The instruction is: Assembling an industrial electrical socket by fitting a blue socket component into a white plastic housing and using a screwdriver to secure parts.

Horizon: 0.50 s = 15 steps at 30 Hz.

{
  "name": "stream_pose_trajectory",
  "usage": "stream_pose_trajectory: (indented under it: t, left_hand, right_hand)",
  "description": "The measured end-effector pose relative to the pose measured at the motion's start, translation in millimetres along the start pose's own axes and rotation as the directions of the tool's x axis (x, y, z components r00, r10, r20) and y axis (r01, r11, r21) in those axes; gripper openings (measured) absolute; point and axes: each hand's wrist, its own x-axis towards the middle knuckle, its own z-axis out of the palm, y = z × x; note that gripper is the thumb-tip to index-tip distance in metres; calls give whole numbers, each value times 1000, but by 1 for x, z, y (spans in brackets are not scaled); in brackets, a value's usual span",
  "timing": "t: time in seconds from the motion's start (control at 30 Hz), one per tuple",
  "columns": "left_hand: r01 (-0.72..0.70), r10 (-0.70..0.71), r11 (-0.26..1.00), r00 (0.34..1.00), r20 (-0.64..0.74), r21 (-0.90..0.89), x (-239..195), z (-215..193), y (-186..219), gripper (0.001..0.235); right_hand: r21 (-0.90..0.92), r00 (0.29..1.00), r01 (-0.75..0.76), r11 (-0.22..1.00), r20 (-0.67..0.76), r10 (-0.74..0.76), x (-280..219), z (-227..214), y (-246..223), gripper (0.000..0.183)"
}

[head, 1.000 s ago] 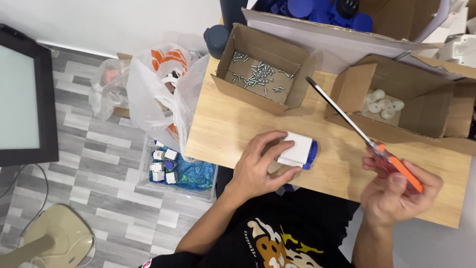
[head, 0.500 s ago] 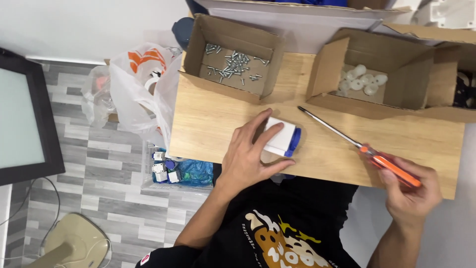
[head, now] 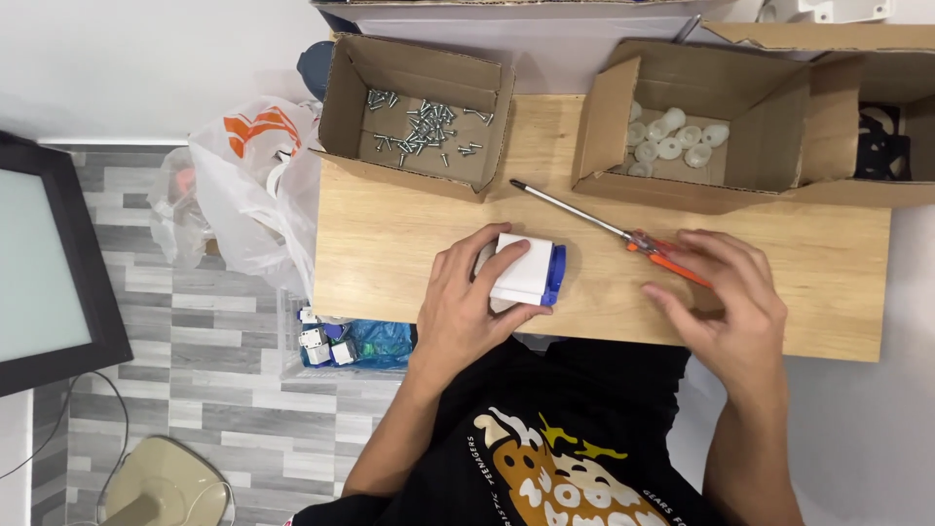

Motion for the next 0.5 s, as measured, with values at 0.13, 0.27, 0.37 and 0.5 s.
stream_pose_trajectory:
  t: [0.13,0.27,0.37,0.5]
  left_hand:
    - [-23,24,1000,1000,13,-19,1,-1,-2,77]
    - [-35,33,996,999,-22,-81,2,2,-1,75]
    - [-25,18,990,998,-53,-141,-1,4,-4,77]
    - [-18,9,989,998,-62,-144,-3,6,-6,78]
  right_hand:
    - [119,989,117,986,72,-126,7,16,-11,66]
    - [276,976,16,961,204,-74,34,35,-43,83]
    - [347,983,4,938,171,-68,38,53,-43,75]
    - [346,983,-16,938,179,-49,36,62,-39,71]
